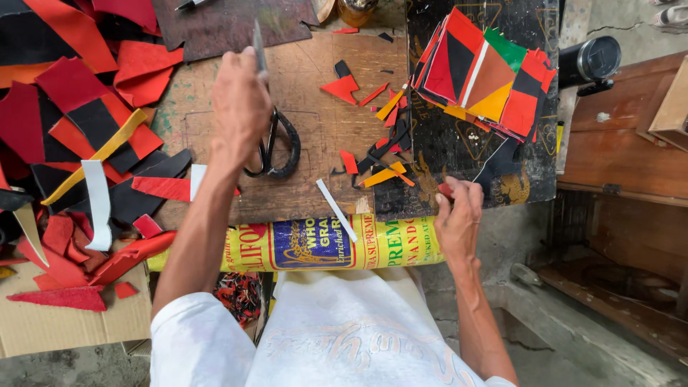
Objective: The person cuts colorful leather scraps into shapes with scissors, then uses a marker to trace around a dark template board on the workbench. They trim thin white strips, arrange the cut pieces, and set finished pieces onto a stack at the side of the table.
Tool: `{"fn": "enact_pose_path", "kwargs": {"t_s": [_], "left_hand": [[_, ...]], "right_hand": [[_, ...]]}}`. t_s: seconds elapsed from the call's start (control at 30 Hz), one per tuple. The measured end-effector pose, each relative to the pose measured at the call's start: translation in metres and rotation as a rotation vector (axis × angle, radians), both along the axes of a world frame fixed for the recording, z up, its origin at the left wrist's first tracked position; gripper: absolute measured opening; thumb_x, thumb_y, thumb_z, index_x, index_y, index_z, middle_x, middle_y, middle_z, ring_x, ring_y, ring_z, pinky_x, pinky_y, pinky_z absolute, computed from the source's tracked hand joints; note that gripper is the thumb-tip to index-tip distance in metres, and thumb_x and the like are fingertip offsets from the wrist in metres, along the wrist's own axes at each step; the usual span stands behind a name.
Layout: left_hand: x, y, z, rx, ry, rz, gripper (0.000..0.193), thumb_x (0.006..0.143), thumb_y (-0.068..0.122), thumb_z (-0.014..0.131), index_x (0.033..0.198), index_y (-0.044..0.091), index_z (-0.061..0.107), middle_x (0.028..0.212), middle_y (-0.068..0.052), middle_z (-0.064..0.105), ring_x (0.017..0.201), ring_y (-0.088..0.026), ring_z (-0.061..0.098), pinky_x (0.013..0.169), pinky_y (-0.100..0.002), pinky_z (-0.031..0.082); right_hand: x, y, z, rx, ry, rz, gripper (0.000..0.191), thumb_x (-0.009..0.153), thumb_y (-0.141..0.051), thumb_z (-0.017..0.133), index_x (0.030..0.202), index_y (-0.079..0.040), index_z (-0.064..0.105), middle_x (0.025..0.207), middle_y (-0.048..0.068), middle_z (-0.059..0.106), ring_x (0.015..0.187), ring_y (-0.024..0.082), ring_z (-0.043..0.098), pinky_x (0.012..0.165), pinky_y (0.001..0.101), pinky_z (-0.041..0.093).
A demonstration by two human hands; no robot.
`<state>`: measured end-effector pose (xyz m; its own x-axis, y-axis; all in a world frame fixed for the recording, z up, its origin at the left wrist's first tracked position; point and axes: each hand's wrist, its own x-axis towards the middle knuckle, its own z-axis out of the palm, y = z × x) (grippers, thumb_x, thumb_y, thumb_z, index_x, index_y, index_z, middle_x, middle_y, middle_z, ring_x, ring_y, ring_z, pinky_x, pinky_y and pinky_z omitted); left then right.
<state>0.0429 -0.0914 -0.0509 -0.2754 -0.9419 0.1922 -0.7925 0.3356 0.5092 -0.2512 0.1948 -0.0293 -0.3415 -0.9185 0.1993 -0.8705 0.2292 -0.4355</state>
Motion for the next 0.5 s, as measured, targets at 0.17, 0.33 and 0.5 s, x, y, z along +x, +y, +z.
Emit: {"fn": "enact_pose_path", "kwargs": {"t_s": [0.17,0.33,0.5], "left_hand": [[-0.065,0.017,-0.028,0.018,-0.057,-0.297,0.047,0.095,0.005,0.064,0.142,0.001,0.055,0.144,-0.029,0.047,0.133,-0.04,0.045,0.109,-0.053,0.042],[-0.135,0.032,-0.027,0.138,0.076,-0.572,0.09,0.088,0.061,0.071,0.153,0.008,0.04,0.156,-0.031,0.028,0.146,-0.049,0.018,0.118,-0.065,0.008],[-0.148,0.048,-0.015,0.208,-0.098,-0.752,0.118,0.065,0.079,0.073,0.154,0.009,0.036,0.161,-0.028,0.021,0.15,-0.047,0.009,0.115,-0.065,-0.002]], "right_hand": [[0.019,-0.02,-0.012,-0.073,-0.275,-0.011,0.028,0.095,0.006,0.066,0.123,-0.001,0.068,0.115,0.015,0.063,0.095,0.024,0.067,0.081,0.0337,0.057],[0.029,-0.018,0.001,-0.149,-0.256,-0.074,0.029,0.096,0.001,0.065,0.125,-0.001,0.067,0.125,0.016,0.061,0.098,0.026,0.062,0.086,0.036,0.054],[0.026,-0.014,0.007,-0.041,-0.234,-0.018,0.038,0.087,-0.008,0.078,0.123,0.0,0.067,0.119,0.014,0.06,0.1,0.029,0.061,0.086,0.0384,0.052]]}}
